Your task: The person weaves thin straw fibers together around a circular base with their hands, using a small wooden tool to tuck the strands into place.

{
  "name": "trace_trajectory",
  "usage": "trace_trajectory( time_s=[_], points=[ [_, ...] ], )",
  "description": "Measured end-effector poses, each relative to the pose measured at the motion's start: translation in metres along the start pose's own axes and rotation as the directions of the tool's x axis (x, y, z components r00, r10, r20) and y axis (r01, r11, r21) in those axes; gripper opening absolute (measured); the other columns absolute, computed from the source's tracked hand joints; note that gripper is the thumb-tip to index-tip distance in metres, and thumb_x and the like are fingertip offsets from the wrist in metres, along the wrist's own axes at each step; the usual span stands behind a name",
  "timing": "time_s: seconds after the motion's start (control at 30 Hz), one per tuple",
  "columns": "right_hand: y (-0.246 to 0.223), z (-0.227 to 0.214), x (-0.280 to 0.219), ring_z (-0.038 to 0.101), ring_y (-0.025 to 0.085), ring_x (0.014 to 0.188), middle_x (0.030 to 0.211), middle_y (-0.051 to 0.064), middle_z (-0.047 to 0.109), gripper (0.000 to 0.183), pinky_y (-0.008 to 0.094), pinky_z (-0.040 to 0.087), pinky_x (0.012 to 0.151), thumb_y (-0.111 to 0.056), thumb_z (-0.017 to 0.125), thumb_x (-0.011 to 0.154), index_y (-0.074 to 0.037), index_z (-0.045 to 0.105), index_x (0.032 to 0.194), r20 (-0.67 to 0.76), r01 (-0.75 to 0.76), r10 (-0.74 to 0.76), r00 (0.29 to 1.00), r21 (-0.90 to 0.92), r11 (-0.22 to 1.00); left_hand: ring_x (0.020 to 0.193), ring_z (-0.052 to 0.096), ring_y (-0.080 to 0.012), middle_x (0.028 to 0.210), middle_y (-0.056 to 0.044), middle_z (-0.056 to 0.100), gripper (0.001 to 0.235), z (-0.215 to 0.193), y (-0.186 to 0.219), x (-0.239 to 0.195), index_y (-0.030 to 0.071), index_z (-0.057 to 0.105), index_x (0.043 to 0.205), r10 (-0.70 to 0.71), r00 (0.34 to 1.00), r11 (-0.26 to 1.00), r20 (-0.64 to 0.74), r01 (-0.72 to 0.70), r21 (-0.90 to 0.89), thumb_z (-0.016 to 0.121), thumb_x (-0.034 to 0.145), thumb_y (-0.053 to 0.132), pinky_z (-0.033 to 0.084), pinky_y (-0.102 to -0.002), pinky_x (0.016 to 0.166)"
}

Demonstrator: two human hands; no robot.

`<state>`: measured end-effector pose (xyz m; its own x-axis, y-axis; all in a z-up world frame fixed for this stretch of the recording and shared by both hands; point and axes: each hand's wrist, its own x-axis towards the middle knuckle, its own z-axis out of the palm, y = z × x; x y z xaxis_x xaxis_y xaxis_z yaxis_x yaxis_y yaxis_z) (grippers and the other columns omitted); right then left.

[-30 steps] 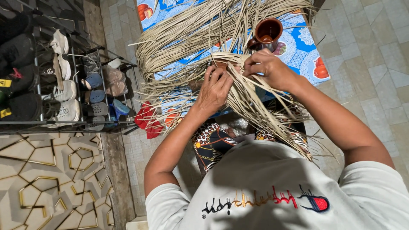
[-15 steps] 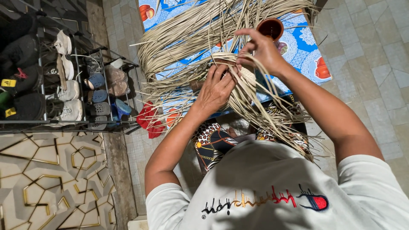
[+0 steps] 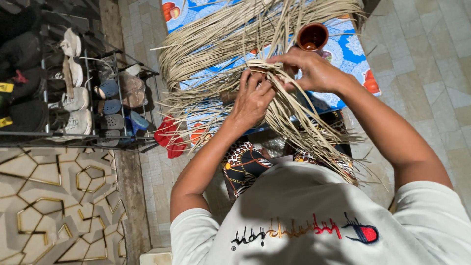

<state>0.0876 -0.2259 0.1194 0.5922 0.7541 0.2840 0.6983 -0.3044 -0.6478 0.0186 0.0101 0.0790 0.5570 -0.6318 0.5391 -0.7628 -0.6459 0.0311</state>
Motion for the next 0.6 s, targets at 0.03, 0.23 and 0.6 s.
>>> trace_trajectory(
  time_s=[0.03, 0.23, 0.6],
  points=[
    [-0.005, -0.002, 0.008, 0.047, 0.022, 0.080, 0.087, 0.005, 0.052, 0.071, 0.036, 0.037, 0.073, -0.014, 0.083, 0.087, -0.017, 0.052, 0.152, 0.004, 0.008, -0.008, 1.000, -0.001, 1.000, 0.116, 0.049, -0.0318, 0.108, -0.006, 0.072, 0.024, -0.006, 0.001, 0.003, 0.004, 0.067, 0.116, -0.005, 1.000, 1.000, -0.003, 0.005, 0.007, 0.063, 0.093, -0.002, 0.033, -0.062, 0.110],
    [-0.037, -0.016, 0.067, 0.062, 0.024, 0.107, 0.132, 0.010, 0.055, 0.034, 0.039, 0.059, 0.088, -0.025, 0.077, 0.086, -0.023, 0.075, 0.120, 0.233, 0.145, -0.176, 0.956, 0.142, 0.979, 0.114, 0.061, -0.0331, 0.093, -0.008, 0.068, 0.020, -0.023, 0.010, 0.011, 0.008, 0.068, 0.078, -0.071, 0.993, 0.995, 0.090, 0.077, -0.067, 0.065, 0.086, -0.010, 0.028, -0.061, 0.120],
    [-0.030, -0.056, 0.091, 0.072, 0.022, 0.074, 0.088, 0.013, 0.076, 0.016, 0.031, 0.060, 0.067, 0.005, 0.064, 0.096, -0.004, 0.077, 0.099, 0.213, -0.422, 0.428, 0.878, -0.077, 0.903, 0.107, 0.053, -0.0312, 0.131, 0.000, 0.066, 0.041, 0.011, -0.001, -0.009, 0.029, 0.067, 0.132, -0.030, 0.997, 0.992, -0.065, 0.038, 0.117, 0.054, 0.097, 0.012, 0.039, -0.056, 0.100]
  ],
)
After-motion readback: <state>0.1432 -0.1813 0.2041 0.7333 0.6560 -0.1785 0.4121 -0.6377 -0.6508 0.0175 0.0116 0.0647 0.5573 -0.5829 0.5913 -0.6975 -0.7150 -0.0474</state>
